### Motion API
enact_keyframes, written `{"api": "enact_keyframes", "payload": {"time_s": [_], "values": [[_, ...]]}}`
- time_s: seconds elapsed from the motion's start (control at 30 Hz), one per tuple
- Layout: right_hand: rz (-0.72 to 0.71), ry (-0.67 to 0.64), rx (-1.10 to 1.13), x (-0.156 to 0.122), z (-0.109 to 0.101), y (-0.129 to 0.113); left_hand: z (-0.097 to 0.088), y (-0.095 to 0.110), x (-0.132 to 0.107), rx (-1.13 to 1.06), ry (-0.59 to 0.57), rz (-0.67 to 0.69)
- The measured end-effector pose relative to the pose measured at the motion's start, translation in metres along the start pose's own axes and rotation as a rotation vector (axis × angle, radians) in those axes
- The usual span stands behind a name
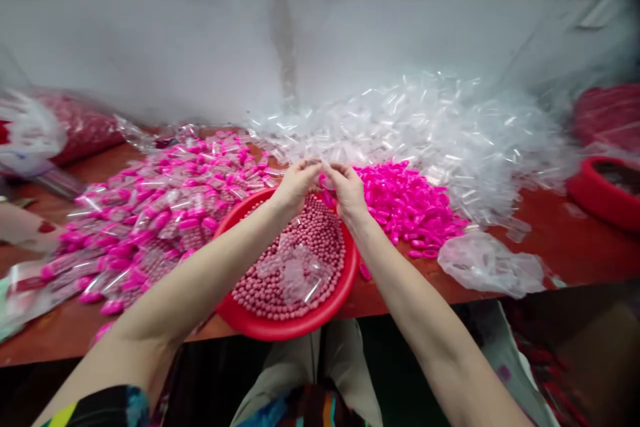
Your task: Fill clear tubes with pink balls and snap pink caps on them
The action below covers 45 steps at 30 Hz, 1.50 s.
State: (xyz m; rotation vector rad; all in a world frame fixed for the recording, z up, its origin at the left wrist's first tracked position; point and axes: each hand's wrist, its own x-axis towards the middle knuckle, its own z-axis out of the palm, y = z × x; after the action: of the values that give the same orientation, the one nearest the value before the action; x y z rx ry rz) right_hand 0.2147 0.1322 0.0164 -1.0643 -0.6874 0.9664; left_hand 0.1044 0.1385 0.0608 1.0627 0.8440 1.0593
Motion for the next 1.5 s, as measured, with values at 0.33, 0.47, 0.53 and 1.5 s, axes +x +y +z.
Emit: {"api": "enact_keyframes", "payload": {"time_s": [0.33, 0.47, 0.53, 1.5], "values": [[0.238, -0.177, -0.022, -0.071, -0.007, 0.028, -0.086, -0.028, -0.066, 0.222, 0.07, -0.031], [0.173, -0.253, -0.221, -0.076, -0.02, 0.035, -0.112, -0.028, -0.079, 0.383, 0.209, 0.089], [0.039, -0.314, -0.396, -0.079, -0.025, 0.035, -0.12, -0.028, -0.081, 0.451, 0.248, 0.124], [-0.249, -0.745, -1.528, -0.093, -0.054, 0.018, -0.098, -0.043, -0.135, 1.632, -0.653, 0.429]]}}
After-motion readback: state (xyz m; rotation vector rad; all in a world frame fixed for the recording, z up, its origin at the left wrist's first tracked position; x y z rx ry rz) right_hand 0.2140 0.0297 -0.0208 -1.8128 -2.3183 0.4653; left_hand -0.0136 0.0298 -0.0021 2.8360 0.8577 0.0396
